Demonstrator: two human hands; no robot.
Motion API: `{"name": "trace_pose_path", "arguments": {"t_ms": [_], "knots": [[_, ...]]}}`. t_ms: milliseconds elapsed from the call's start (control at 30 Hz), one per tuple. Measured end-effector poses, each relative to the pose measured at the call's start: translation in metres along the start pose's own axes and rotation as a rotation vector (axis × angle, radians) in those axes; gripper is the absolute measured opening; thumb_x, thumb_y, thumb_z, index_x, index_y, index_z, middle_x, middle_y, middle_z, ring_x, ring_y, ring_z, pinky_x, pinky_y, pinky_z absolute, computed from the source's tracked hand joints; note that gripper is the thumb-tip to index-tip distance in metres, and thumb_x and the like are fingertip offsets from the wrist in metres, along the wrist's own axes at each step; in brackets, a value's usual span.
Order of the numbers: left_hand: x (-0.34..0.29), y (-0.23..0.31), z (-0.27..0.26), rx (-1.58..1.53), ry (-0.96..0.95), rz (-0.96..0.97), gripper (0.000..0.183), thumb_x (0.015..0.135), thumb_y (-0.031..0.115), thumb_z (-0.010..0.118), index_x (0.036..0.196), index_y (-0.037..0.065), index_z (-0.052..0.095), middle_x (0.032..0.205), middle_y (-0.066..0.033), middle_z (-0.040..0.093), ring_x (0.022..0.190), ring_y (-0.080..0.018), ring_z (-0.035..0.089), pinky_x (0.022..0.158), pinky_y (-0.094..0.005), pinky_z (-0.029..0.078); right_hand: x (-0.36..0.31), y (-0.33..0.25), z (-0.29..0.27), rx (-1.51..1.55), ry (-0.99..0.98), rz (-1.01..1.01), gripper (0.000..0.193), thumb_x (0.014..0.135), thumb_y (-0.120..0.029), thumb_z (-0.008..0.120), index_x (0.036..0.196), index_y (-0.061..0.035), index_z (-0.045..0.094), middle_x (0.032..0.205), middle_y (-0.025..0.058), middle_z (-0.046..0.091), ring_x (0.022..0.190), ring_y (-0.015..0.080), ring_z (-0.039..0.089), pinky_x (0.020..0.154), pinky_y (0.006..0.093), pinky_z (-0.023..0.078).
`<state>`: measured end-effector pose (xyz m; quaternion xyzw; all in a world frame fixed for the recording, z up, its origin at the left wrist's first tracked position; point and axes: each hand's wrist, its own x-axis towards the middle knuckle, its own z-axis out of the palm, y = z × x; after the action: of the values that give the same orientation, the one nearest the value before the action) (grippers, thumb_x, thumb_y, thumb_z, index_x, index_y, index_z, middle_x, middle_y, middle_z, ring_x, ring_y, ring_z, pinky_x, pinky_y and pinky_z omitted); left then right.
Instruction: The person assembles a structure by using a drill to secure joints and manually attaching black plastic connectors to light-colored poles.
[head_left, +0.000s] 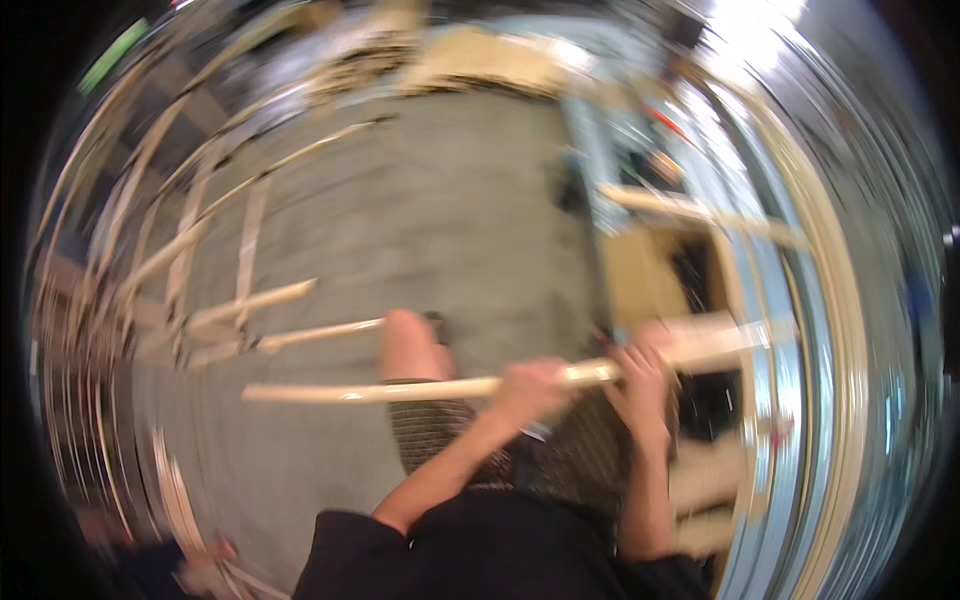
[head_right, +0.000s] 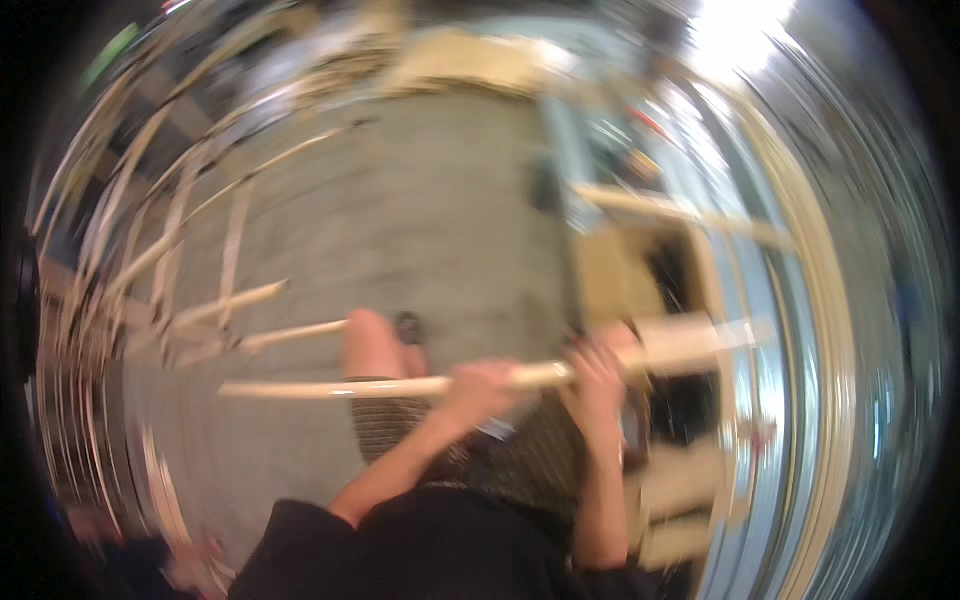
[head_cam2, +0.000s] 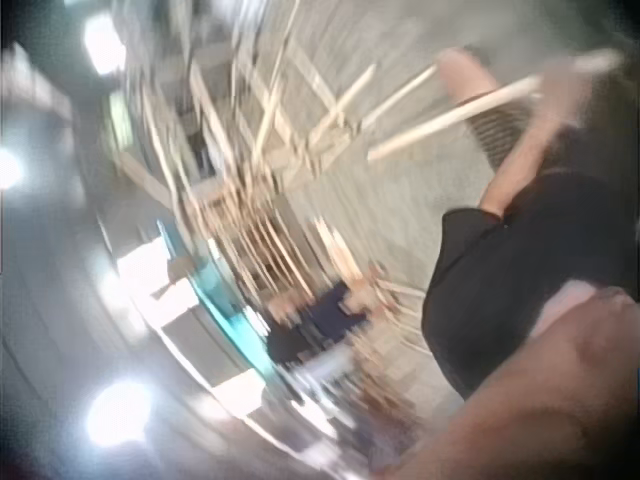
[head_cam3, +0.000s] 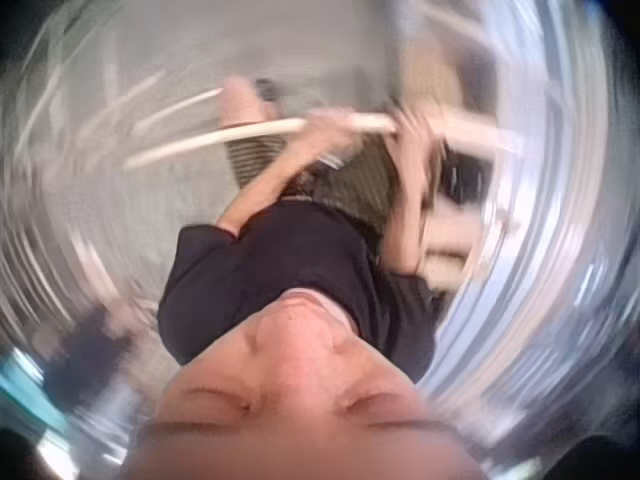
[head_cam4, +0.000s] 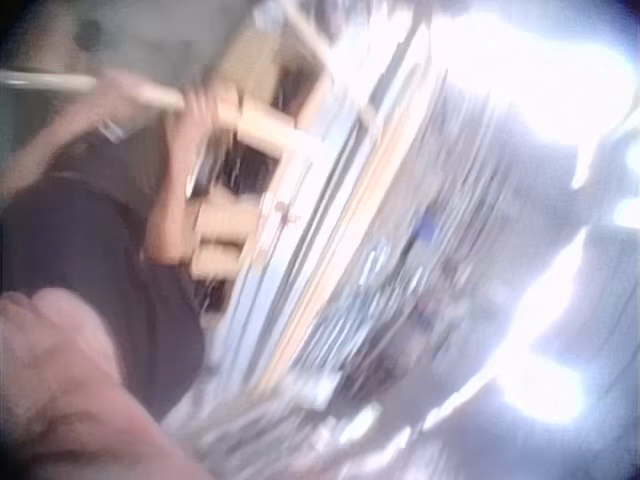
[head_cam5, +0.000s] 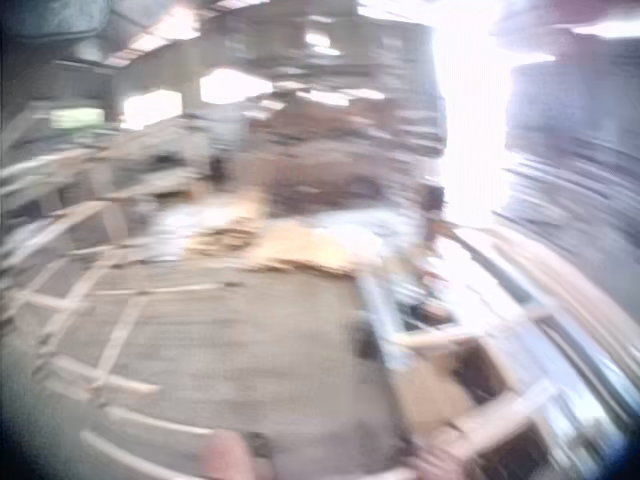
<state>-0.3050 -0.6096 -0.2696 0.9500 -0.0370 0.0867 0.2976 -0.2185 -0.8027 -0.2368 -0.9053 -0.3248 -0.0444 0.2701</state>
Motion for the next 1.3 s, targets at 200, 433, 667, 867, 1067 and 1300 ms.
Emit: {"name": "trace_pose_path", "arguments": {"t_ms": [200,433,667,867,1067,1300], "knots": [[0.014,0.035,-0.008,0.139,-0.044,-0.166,0.029,0.084,0.029,0.070,0.105,0.010,0.068,0.090,-0.0143,0.071,0.082,-0.0355,0.068,0.068,-0.0451,0.049,-0.020,0.031,-0.017,0.318,0.154,-0.057,0.039,0.072,-0.019,0.079,0.107,-0.0075,0.065,0.128,0.0102,0.060,0.125,0.0307,0.052,0.110,0.0462,0.036],[0.024,0.044,-0.007,0.156,-0.162,-0.186,0.024,0.086,0.030,0.070,0.100,0.010,0.068,0.078,-0.0167,0.067,0.075,-0.0387,0.066,0.066,-0.0459,0.049,-0.122,0.075,-0.029,0.797,0.571,0.635,0.016,0.085,-0.009,0.072,0.096,0.0024,0.071,0.087,0.0077,0.073,0.081,0.0117,0.067,0.075,0.0272,0.053],[0.039,0.058,0.006,0.195,-0.199,-0.157,0.022,0.086,0.030,0.070,0.097,0.011,0.068,0.072,-0.0162,0.065,0.071,-0.0390,0.065,0.066,-0.0454,0.049,-0.324,0.178,0.073,0.298,0.433,1.095,0.020,0.084,-0.017,0.070,0.095,-0.0006,0.071,0.079,0.0083,0.072,0.069,0.0146,0.067,0.065,0.0309,0.053],[0.038,0.067,0.011,0.224,-0.216,-0.187,0.023,0.087,0.030,0.069,0.094,0.008,0.066,0.072,-0.0179,0.064,0.071,-0.0391,0.063,0.065,-0.0446,0.048,-0.408,0.218,0.070,0.009,0.812,1.411,0.026,0.086,-0.018,0.069,0.106,-0.0017,0.068,0.090,0.0127,0.073,0.074,0.0202,0.069,0.069,0.0350,0.055],[0.041,0.075,0.022,0.230,-0.206,-0.140,0.028,0.088,0.033,0.068,0.091,0.005,0.064,0.067,-0.0174,0.059,0.061,-0.0338,0.057,0.061,-0.0419,0.045,-0.435,0.265,0.106,0.457,1.172,1.523,0.031,0.095,-0.028,0.065,0.114,-0.0030,0.065,0.095,0.0091,0.071,0.081,0.0164,0.067,0.073,0.0309,0.053],[0.030,0.088,0.026,0.259,-0.229,-0.254,0.027,0.089,0.033,0.067,0.090,0.006,0.065,0.063,-0.0168,0.059,0.059,-0.0326,0.060,0.059,-0.0427,0.045,-0.269,0.185,0.040,0.606,0.823,0.941,0.029,0.100,-0.027,0.059,0.112,-0.0024,0.069,0.090,0.0036,0.071,0.082,0.0116,0.065,0.075,0.0264,0.052]]}}
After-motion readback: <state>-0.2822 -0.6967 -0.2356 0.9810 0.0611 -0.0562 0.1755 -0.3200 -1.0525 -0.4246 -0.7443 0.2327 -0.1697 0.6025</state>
